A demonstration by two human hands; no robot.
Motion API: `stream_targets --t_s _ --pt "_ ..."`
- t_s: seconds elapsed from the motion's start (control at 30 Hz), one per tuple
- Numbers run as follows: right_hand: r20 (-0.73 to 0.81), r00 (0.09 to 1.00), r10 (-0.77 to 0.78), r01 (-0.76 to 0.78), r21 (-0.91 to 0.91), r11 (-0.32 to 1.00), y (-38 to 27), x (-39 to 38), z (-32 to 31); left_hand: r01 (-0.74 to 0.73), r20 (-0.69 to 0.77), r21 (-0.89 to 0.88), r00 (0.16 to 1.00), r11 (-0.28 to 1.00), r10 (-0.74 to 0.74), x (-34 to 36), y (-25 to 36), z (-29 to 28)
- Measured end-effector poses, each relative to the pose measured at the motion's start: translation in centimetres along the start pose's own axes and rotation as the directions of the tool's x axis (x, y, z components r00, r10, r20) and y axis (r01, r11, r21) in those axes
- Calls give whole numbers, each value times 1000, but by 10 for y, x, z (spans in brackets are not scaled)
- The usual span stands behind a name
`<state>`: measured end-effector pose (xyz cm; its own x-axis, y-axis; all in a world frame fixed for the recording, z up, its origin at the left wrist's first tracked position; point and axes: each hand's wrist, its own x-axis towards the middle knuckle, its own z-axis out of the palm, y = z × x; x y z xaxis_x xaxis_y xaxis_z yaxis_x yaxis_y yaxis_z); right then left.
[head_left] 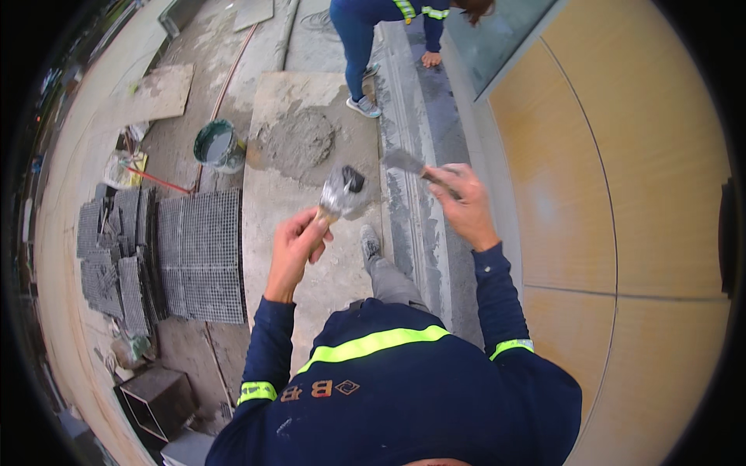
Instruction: The person scoops grout from a hawk onto a trowel and applies it into the joints between stone tiles on a curved staircase. They use a smaller tool to press and smooth the grout into the seams, working along the steps.
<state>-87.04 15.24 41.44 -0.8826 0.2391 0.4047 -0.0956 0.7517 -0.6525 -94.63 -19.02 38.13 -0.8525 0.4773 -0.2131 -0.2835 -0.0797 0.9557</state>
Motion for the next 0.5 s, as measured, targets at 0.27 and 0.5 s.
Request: stream_targets --t_s 0.27,0.5 --pt "72 955 -287 294 -120 948 8 132 -13 102 -148 244 987 964 -67 136 27 25" --pt "252 900 -356 381 -56 923 6 208 9 46 -251 293 967 955 31 166 35 30"
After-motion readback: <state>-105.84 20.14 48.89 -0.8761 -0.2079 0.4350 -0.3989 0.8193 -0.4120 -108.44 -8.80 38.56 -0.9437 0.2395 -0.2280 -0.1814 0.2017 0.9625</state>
